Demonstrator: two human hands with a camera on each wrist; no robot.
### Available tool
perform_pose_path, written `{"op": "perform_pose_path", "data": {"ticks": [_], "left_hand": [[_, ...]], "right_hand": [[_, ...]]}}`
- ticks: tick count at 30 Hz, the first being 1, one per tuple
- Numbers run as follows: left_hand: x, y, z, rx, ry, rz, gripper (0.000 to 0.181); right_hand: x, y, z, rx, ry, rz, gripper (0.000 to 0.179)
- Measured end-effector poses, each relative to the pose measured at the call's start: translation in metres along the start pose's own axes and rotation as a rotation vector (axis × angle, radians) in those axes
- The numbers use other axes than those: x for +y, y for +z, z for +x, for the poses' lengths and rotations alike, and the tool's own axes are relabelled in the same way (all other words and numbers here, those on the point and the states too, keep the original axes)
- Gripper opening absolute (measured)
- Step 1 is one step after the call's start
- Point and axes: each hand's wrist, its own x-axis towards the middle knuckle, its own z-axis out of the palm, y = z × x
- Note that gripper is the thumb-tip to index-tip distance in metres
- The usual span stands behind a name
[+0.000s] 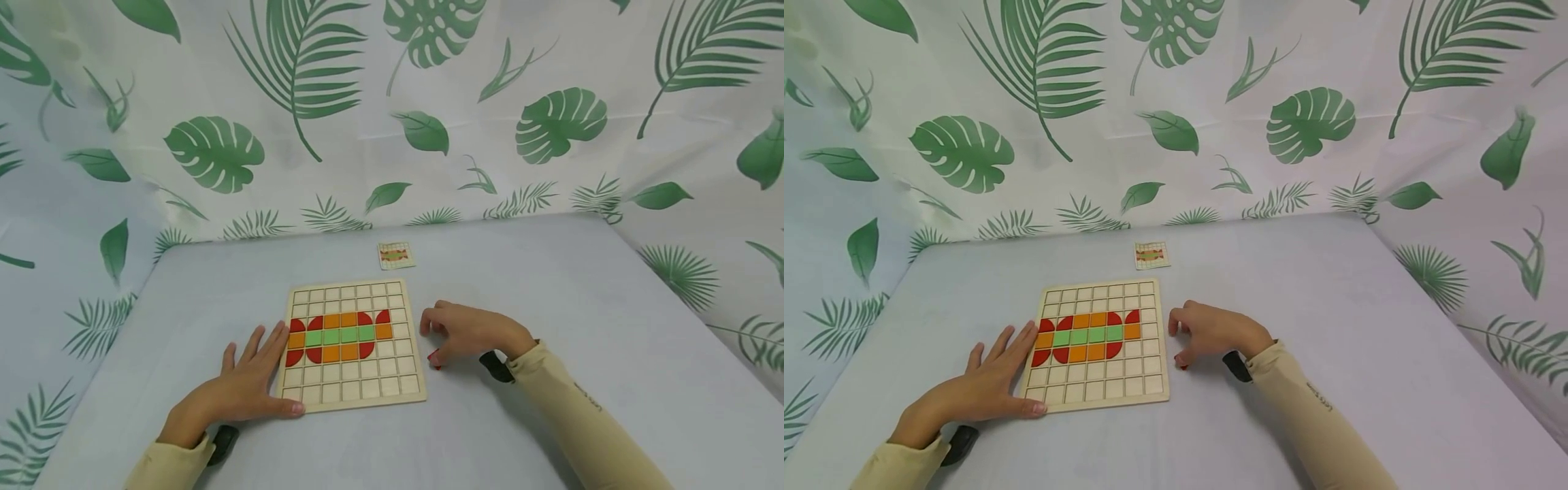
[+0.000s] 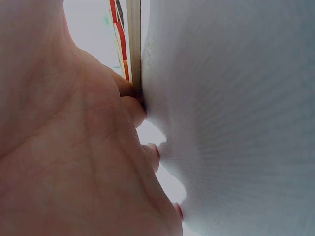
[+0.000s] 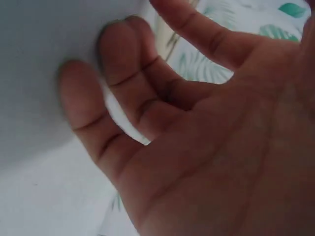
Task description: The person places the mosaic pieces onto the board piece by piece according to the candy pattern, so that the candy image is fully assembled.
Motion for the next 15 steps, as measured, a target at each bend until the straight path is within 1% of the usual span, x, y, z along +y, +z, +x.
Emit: {"op": "perform_pose_path", "data": {"ticks": [3,5,7,11,14,15], "left_hand": [[-0.001,0.000,0.000,-0.002,-0.003,0.003,0.142],[-0.003,0.001,0.002,-0.001,-0.006,0.015,0.143],[-0.006,0.003,0.004,0.009,-0.004,0.027,0.145],[-0.012,0.006,0.006,0.030,0.012,0.023,0.147],[-0.013,0.007,0.005,0.039,0.019,0.024,0.146],[-0.012,0.007,0.005,0.039,0.010,0.040,0.147]], "right_hand": [[0.001,0.002,0.000,-0.031,0.028,-0.042,0.043],[0.001,0.002,-0.001,-0.043,0.028,-0.058,0.045],[0.002,0.002,0.000,-0.042,0.019,-0.063,0.043],[0.009,0.002,0.002,-0.010,-0.045,-0.034,0.031],[0.015,0.001,0.004,0.002,-0.095,-0.005,0.027],[0.017,0.000,0.005,0.002,-0.108,0.000,0.027]]}}
